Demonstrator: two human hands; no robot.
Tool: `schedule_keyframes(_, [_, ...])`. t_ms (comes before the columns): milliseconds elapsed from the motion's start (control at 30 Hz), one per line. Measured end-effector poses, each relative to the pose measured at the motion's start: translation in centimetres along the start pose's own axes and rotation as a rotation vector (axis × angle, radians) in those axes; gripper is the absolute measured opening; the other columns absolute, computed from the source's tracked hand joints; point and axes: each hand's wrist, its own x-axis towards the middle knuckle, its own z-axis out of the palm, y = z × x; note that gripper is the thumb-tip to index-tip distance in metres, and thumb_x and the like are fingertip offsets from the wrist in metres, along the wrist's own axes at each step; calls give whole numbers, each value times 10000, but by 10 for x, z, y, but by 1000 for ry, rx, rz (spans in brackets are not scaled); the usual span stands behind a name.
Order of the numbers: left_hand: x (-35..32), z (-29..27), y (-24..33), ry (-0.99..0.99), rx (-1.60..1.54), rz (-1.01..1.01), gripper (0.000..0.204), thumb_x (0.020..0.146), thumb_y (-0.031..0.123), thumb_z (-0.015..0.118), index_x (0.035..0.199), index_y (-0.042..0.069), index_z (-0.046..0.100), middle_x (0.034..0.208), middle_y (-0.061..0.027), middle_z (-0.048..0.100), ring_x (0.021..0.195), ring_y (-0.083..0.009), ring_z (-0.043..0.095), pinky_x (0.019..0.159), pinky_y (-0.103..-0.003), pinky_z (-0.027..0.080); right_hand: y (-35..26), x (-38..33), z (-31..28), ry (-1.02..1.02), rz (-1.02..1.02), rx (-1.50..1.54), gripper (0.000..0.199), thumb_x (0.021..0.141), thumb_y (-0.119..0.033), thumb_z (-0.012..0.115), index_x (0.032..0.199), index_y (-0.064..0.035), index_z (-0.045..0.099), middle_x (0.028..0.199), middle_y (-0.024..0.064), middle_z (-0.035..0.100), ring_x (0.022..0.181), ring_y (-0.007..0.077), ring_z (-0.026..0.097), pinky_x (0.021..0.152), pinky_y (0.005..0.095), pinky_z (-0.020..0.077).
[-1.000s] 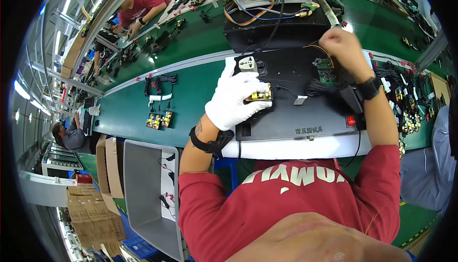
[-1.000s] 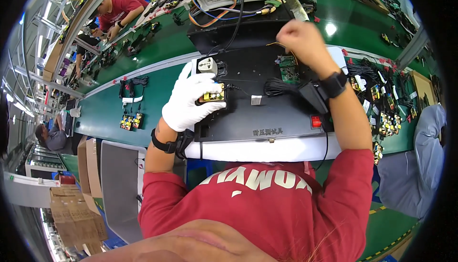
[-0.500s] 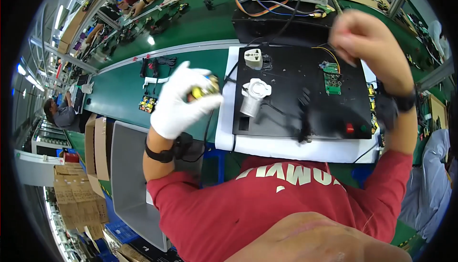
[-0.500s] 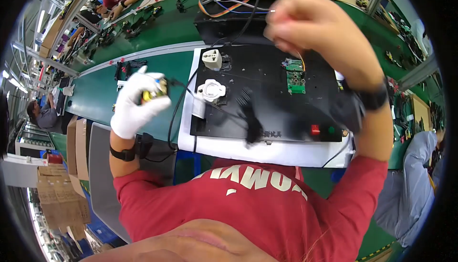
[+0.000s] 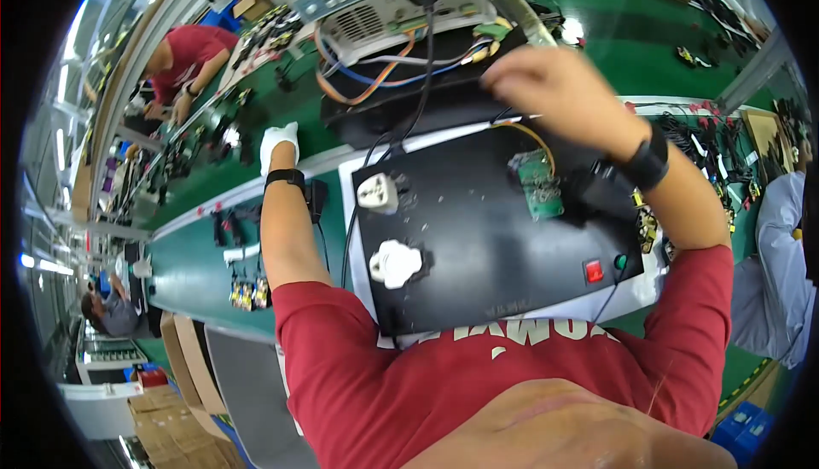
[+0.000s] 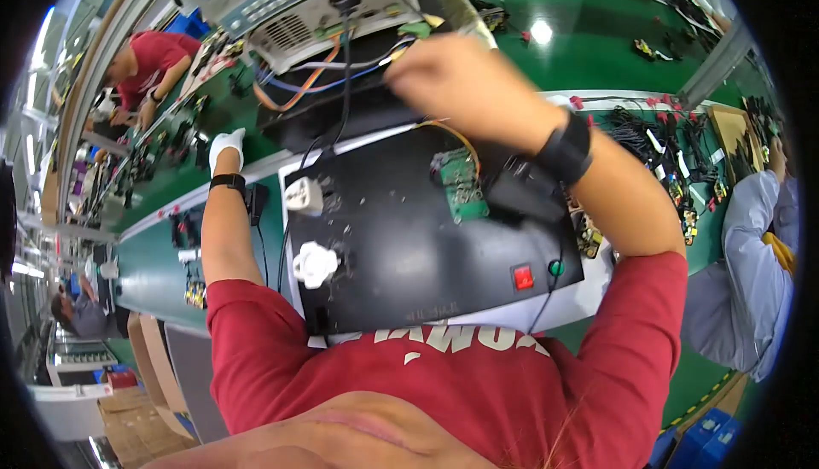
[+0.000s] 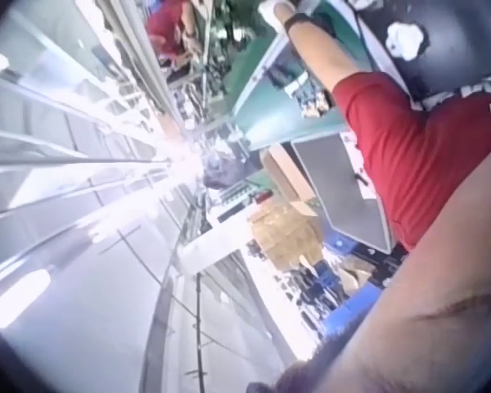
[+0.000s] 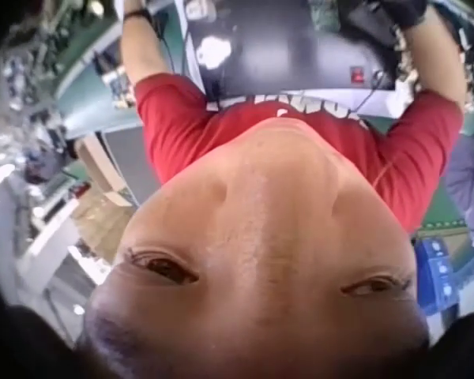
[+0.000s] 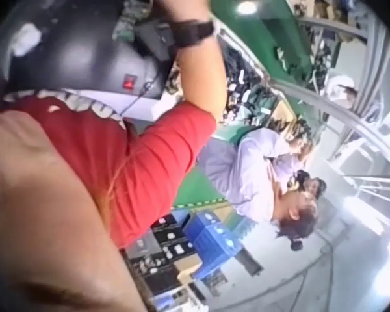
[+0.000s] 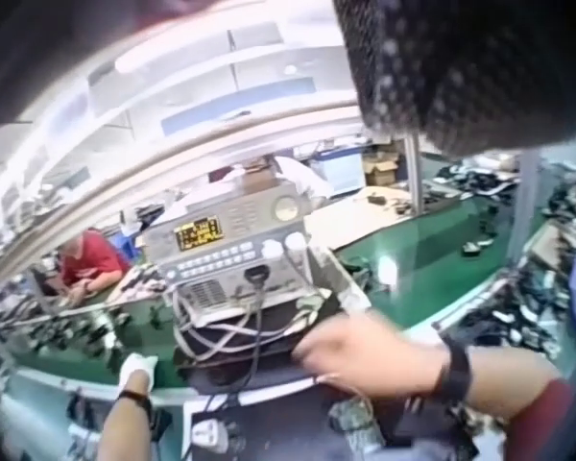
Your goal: The person tests electronic components by placing a circuit board onto a testing jig, connecting a wire, and plugging a power adapter into a socket. They then press a button to run the test before disconnecting the components and placing the adapter into a storage bin.
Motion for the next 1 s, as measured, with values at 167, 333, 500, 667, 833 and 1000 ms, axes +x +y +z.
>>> schedule_keyframes(167, [12,15,41,-455,-891,544,479,937,61,545,1398,-19,443,1282,-136,584,1113,-153,563,939,-264,449,183,36,-67,153,467,-633,445,821,-39,559,1264,-74,583,1168,194,634,1056,332,620,889,391,497])
schedule_keyframes(333, [-33,-27,41,-150,-774,536,493,917,145,622,1361,-17,486,1237,-142,616,1082,-179,595,947,-288,450,275,56,-55,62,423,-742,397,806,-66,577,1189,-168,611,1254,183,556,1095,355,579,896,448,493])
schedule_keyframes(500, [-110,-105,40,94,-784,666,433,920,177,640,1296,-18,554,1220,-161,633,1106,-198,607,964,-304,452,232,33,-96,296,339,-653,225,845,-159,606,1043,-54,627,959,182,662,936,372,632,823,448,497])
schedule_keyframes(667, [-245,-152,79,317,-690,1228,340,888,181,672,1189,28,639,1165,-138,656,1075,-230,622,950,-345,469,86,-9,-138,248,288,-245,182,877,-109,634,987,35,616,834,64,678,769,126,639,685,276,522])
schedule_keyframes(833, [-371,-157,116,355,-145,1721,570,696,211,818,1232,160,631,1313,-203,531,1126,-402,560,964,-453,449,-41,-45,-110,-149,23,-81,181,899,-94,622,1021,39,604,888,80,680,838,129,637,757,272,515])
schedule_keyframes(1000, [-406,-147,101,262,-203,1873,398,723,191,758,1104,165,646,1068,-149,596,833,-301,637,730,-378,508,-66,-83,-80,-385,306,363,266,943,-178,621,1124,13,585,882,43,658,835,97,609,707,251,511])
